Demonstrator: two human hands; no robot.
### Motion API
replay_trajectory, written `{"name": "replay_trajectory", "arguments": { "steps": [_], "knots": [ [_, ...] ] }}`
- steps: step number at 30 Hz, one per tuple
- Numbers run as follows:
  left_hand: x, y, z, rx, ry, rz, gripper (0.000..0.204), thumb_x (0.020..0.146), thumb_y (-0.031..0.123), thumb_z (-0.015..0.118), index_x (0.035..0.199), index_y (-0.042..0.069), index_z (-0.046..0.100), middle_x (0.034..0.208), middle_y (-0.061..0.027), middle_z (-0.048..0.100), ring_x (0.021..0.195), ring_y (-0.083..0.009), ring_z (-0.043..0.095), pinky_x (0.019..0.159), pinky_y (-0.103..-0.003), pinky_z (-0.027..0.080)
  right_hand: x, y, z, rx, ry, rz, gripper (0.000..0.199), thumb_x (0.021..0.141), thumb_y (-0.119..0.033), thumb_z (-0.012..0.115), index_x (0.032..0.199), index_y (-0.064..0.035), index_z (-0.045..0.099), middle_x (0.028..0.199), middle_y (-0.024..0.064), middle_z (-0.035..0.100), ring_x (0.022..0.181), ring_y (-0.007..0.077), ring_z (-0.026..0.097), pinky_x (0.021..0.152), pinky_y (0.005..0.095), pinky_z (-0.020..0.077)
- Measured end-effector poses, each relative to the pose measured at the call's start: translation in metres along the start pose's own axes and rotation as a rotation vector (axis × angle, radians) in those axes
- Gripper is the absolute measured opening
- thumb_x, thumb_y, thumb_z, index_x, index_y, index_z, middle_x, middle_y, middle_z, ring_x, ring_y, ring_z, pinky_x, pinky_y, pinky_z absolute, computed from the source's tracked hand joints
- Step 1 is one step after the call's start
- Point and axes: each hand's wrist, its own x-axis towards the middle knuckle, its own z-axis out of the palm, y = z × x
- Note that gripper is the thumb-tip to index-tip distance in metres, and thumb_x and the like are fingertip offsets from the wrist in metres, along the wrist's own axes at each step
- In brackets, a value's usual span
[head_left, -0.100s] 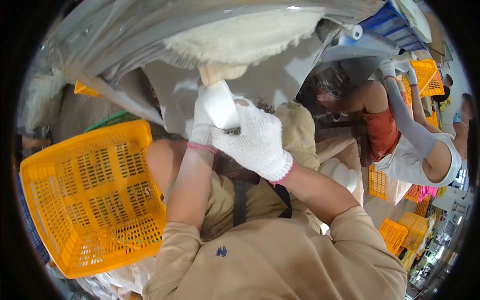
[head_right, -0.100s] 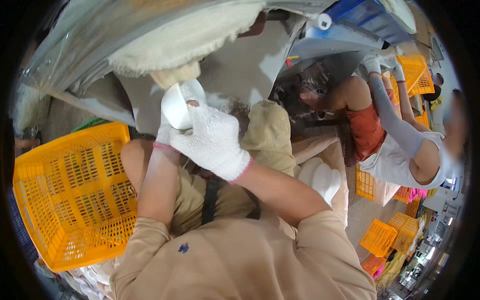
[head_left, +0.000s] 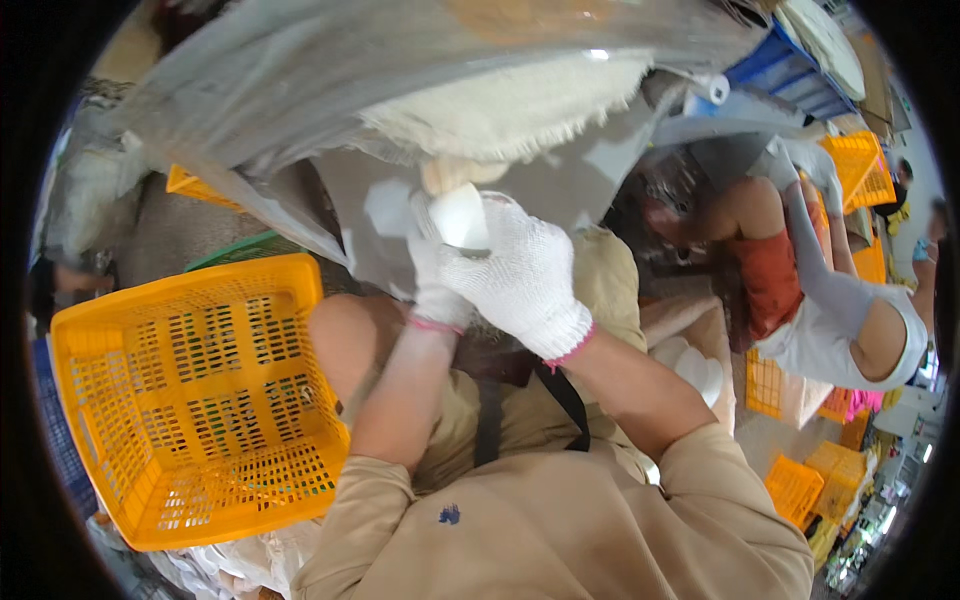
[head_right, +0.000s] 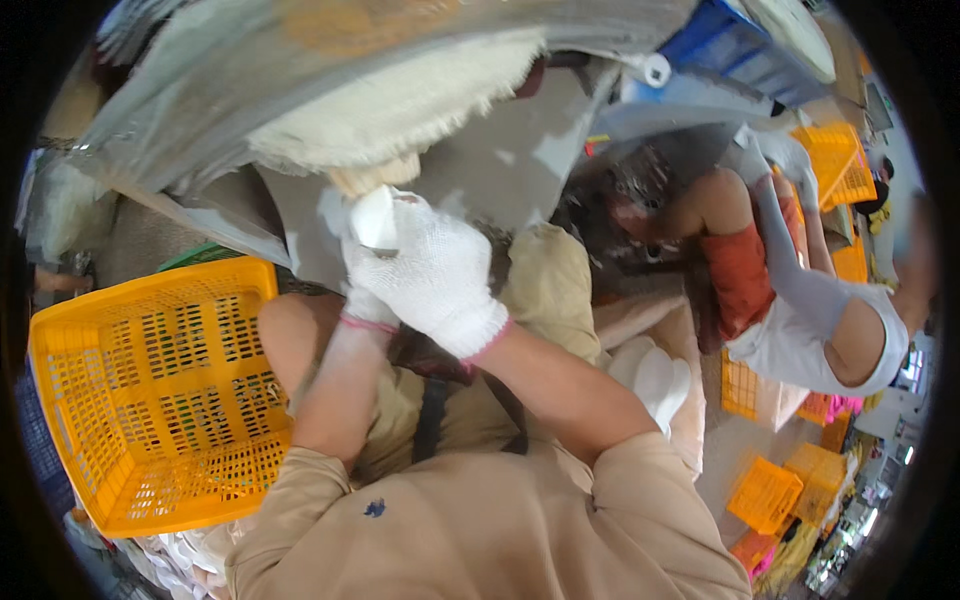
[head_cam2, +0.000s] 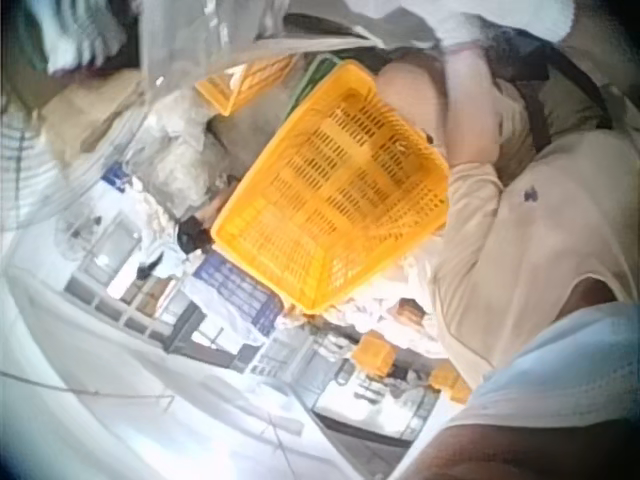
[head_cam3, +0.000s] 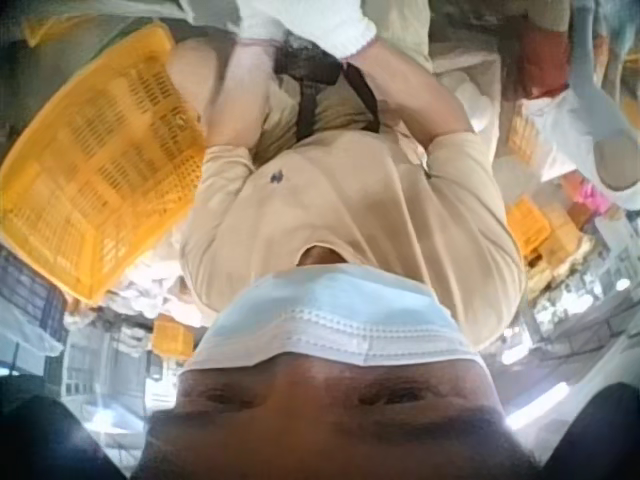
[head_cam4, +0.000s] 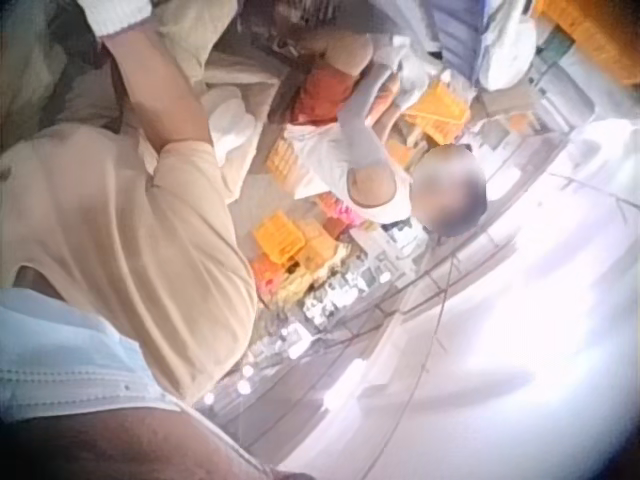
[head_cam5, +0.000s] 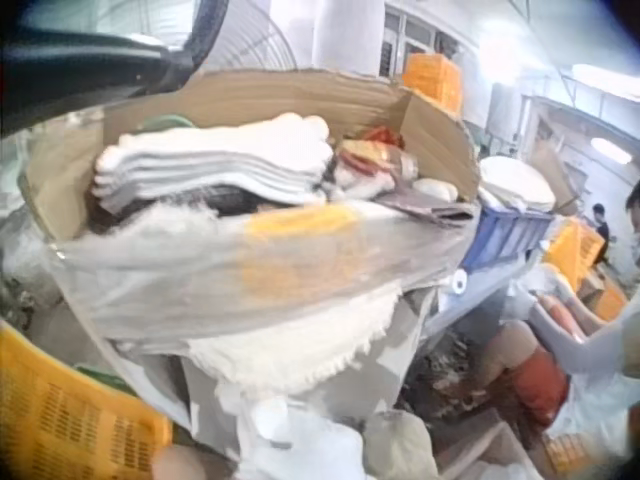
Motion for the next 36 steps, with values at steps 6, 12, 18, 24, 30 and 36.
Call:
{"name": "replay_trajectory", "arguments": {
  "steps": [6,12,18,24,30,36],
  "knots": [
    [0.007,0.001,-0.012,0.728,0.21,0.273,0.042,0.101,0.019,0.068,0.138,0.002,0.057,0.117,-0.0135,0.073,0.098,-0.0238,0.073,0.082,-0.036,0.061,0.004,0.006,0.01,0.316,0.005,0.045,0.035,0.085,-0.029,0.084,0.114,-0.0097,0.079,0.104,0.0159,0.079,0.087,0.0302,0.078,0.08,0.039,0.0611],
    [0.011,-0.003,-0.006,0.079,0.271,0.045,0.045,0.112,0.033,0.052,0.14,-0.001,0.062,0.126,-0.0148,0.073,0.113,-0.0309,0.072,0.098,-0.042,0.06,0.016,0.012,0.011,0.426,-0.2,0.113,0.043,0.087,-0.035,0.084,0.117,-0.0055,0.076,0.098,0.0165,0.076,0.092,0.0377,0.075,0.086,0.041,0.06],
    [0.027,-0.012,0.001,-0.159,-0.275,0.458,0.041,0.112,0.035,0.054,0.131,0.0,0.064,0.115,-0.0175,0.074,0.104,-0.0311,0.073,0.096,-0.039,0.062,0.02,0.03,0.002,0.684,-0.453,0.197,0.05,0.085,-0.029,0.087,0.126,-0.0049,0.07,0.106,0.0108,0.075,0.097,0.0173,0.072,0.09,0.0353,0.058],
    [0.011,0.002,-0.001,-0.065,0.174,-0.237,0.034,0.114,0.033,0.048,0.12,0.003,0.065,0.107,-0.0106,0.071,0.098,-0.0245,0.071,0.077,-0.036,0.06,-0.049,0.0,-0.055,0.098,-0.336,-0.115,0.042,0.084,-0.035,0.08,0.114,-0.0062,0.072,0.099,0.0147,0.074,0.091,0.0337,0.073,0.081,0.0425,0.0583],
    [0.064,0.053,0.015,0.096,0.35,0.307,0.027,0.112,0.025,0.055,0.121,0.003,0.066,0.109,-0.0083,0.071,0.101,-0.0207,0.069,0.082,-0.035,0.059,0.032,-0.032,-0.041,-0.42,-0.648,-0.526,0.024,0.083,-0.03,0.075,0.09,-0.0075,0.072,0.086,0.0189,0.072,0.084,0.0449,0.071,0.072,0.0528,0.0566],
    [0.015,0.019,-0.01,0.119,0.323,-0.018,0.03,0.107,0.016,0.06,0.132,0.0,0.065,0.123,-0.011,0.07,0.108,-0.0203,0.069,0.095,-0.036,0.058,-0.066,0.03,-0.07,0.847,-0.401,0.51,0.052,0.092,-0.022,0.081,0.136,0.0034,0.066,0.116,0.0048,0.075,0.105,0.0112,0.066,0.091,0.0321,0.0564]
  ]
}}
